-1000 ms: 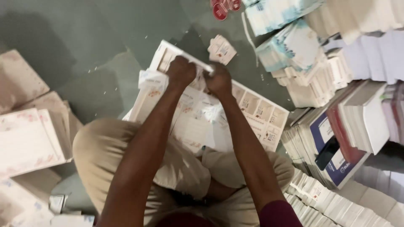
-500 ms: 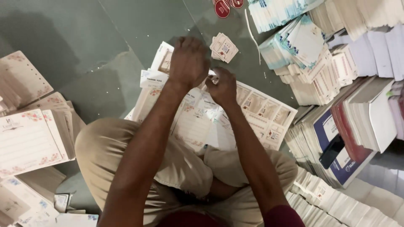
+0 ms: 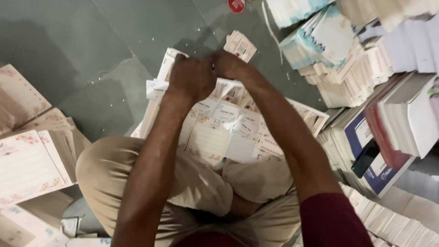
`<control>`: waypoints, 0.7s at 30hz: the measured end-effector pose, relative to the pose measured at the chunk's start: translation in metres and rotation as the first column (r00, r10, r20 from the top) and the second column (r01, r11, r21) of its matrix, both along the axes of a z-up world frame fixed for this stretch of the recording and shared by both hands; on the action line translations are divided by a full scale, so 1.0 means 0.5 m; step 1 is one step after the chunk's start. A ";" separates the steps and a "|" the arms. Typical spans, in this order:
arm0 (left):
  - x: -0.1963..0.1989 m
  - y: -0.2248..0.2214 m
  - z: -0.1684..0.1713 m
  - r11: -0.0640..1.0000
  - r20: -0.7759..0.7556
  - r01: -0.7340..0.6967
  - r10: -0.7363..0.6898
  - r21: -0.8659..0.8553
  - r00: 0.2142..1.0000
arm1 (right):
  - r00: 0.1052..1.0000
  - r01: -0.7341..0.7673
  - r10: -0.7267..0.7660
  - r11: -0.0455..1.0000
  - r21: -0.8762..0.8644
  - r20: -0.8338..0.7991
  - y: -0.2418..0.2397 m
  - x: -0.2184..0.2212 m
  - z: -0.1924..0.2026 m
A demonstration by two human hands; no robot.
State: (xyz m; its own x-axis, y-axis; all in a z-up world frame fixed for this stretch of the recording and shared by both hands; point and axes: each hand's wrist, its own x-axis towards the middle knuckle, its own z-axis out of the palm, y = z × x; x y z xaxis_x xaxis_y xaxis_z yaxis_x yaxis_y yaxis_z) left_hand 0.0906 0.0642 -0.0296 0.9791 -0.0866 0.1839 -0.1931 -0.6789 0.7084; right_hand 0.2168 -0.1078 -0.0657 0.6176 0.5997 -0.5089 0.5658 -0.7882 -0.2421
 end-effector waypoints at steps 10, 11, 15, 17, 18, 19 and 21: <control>-0.009 0.014 0.055 0.983 -0.173 0.069 -0.039 0.171 0.984 | 0.963 0.199 -0.115 0.915 0.351 -0.245 0.037 -0.040 0.020; -0.012 0.015 0.060 0.975 -0.223 0.112 -0.068 0.190 0.972 | 0.897 0.368 -0.261 0.888 0.276 -0.358 0.034 -0.042 0.002; -0.001 -0.005 0.022 0.974 -0.063 -0.009 0.024 0.227 0.998 | 0.971 0.237 -0.240 0.965 0.112 0.014 0.029 -0.039 -0.073; -0.014 0.006 0.069 0.974 -0.169 0.052 -0.014 0.222 0.985 | 0.974 0.227 -0.228 0.968 0.104 -0.005 0.011 -0.071 -0.091; -0.013 0.010 0.098 0.970 -0.246 0.108 -0.052 0.219 0.968 | 0.976 0.214 -0.216 0.971 0.110 0.002 0.001 -0.077 -0.093; -0.020 0.009 0.097 0.970 -0.247 0.114 -0.058 0.216 0.967 | 0.975 0.220 -0.221 0.970 0.106 0.002 -0.009 -0.085 -0.095; -0.013 0.014 0.104 0.982 -0.269 0.106 -0.061 0.158 0.961 | 0.982 0.180 -0.187 0.975 0.127 0.042 -0.017 -0.070 -0.085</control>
